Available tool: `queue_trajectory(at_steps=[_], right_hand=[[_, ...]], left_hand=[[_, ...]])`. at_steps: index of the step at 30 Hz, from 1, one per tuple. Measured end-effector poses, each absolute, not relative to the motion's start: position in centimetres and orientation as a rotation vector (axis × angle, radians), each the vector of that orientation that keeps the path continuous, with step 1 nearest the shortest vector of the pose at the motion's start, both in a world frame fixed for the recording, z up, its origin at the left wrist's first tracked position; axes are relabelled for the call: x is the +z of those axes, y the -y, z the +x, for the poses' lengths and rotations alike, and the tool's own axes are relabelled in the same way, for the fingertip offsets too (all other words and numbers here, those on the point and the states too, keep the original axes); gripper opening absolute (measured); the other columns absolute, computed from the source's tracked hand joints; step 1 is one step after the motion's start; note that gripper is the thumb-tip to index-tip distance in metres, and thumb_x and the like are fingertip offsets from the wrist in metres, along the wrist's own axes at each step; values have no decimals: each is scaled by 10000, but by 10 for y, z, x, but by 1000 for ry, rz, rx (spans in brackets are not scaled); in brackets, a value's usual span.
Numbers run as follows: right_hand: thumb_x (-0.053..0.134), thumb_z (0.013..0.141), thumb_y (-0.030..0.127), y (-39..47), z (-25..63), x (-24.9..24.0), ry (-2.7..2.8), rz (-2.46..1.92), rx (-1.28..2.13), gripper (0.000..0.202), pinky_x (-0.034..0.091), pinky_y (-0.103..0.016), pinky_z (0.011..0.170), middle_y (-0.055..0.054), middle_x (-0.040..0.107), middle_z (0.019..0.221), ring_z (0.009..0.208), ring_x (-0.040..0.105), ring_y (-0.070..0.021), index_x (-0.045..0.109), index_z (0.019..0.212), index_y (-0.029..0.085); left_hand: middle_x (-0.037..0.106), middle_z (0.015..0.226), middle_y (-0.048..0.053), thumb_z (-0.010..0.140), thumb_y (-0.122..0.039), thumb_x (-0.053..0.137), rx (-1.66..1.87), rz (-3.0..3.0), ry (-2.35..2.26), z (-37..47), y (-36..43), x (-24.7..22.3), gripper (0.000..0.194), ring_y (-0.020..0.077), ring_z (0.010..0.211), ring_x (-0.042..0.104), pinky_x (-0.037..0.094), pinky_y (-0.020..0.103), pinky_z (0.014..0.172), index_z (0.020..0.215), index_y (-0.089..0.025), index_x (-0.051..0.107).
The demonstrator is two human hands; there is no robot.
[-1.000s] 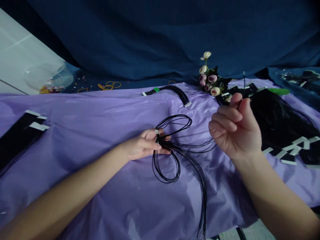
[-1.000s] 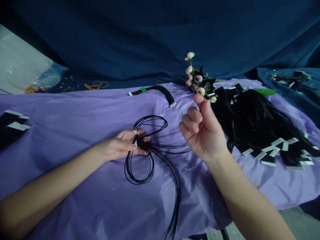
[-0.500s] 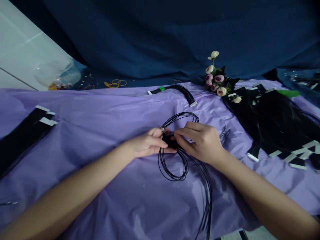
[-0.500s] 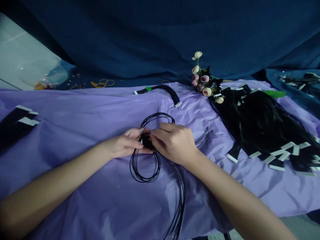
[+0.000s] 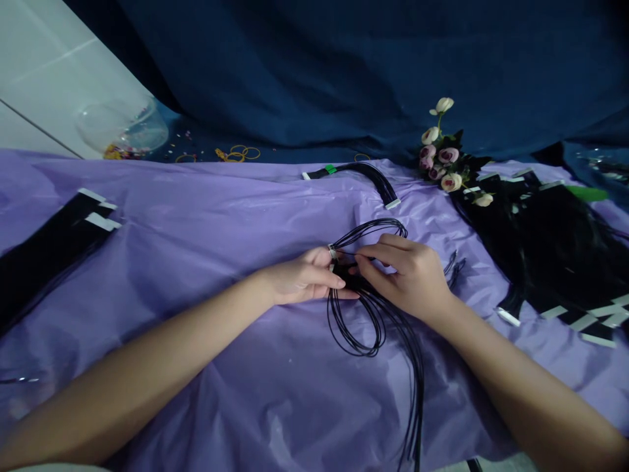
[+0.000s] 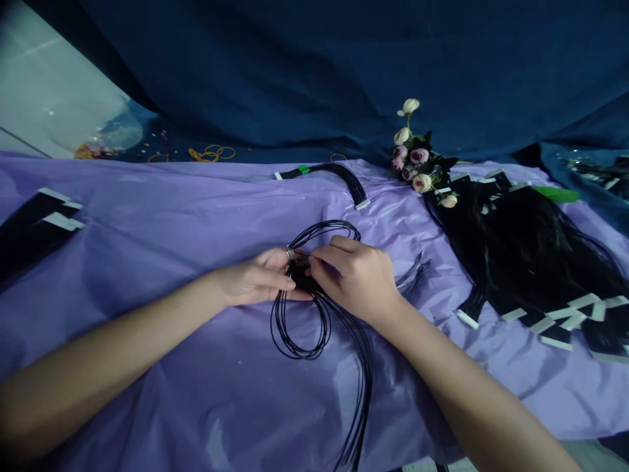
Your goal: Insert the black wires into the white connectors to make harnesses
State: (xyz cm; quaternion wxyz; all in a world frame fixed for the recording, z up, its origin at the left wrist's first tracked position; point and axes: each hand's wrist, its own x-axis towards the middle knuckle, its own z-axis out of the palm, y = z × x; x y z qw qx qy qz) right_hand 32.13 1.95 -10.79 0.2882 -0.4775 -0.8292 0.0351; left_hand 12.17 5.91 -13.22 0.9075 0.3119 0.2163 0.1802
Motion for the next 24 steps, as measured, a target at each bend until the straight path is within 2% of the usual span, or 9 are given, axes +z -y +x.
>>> queue_trajectory(at_steps=[6, 12, 17, 21, 24], right_hand=[[544, 897, 243, -17, 316, -105, 2186, -1301, 24, 181, 373, -243, 552, -9, 625, 704, 597, 543, -106, 711, 915, 175], [556, 890, 279, -13, 308, -103, 2164, -1408, -47, 189, 328, -258, 500, 4, 644, 669, 568, 575, -113, 733, 880, 214], [559, 893, 298, -9, 302, -102, 2095, -1498, 37, 186, 358, -258, 527, 9, 708, 784, 670, 649, -135, 737, 891, 244], [581, 891, 340, -10, 301, -103, 2030, -1517, 191, 187, 395, -257, 558, 8, 718, 810, 693, 653, -143, 741, 909, 245], [595, 885, 305, -12, 300, -106, 1970, -1479, 350, 173, 438, -257, 618, -7, 721, 817, 722, 651, -146, 746, 906, 224]], left_hand=[[612, 967, 15, 673, 11, 682, 377, 658, -540, 125, -56, -130, 338, 139, 909, 639, 516, 395, 905, 880, -152, 470], [604, 983, 5, 681, 24, 655, 394, 694, -565, 127, -54, -125, 350, 117, 882, 626, 500, 409, 934, 945, -160, 516], [580, 933, 0, 693, 1, 666, 405, 753, -565, 128, -52, -129, 341, 119, 898, 606, 493, 409, 944, 963, -158, 532], [526, 903, -16, 689, -23, 693, 412, 769, -587, 127, -51, -132, 307, 119, 898, 587, 486, 434, 955, 887, -163, 504], [507, 905, -22, 691, -35, 702, 395, 794, -592, 127, -51, -132, 304, 111, 896, 578, 475, 442, 972, 876, -164, 497]])
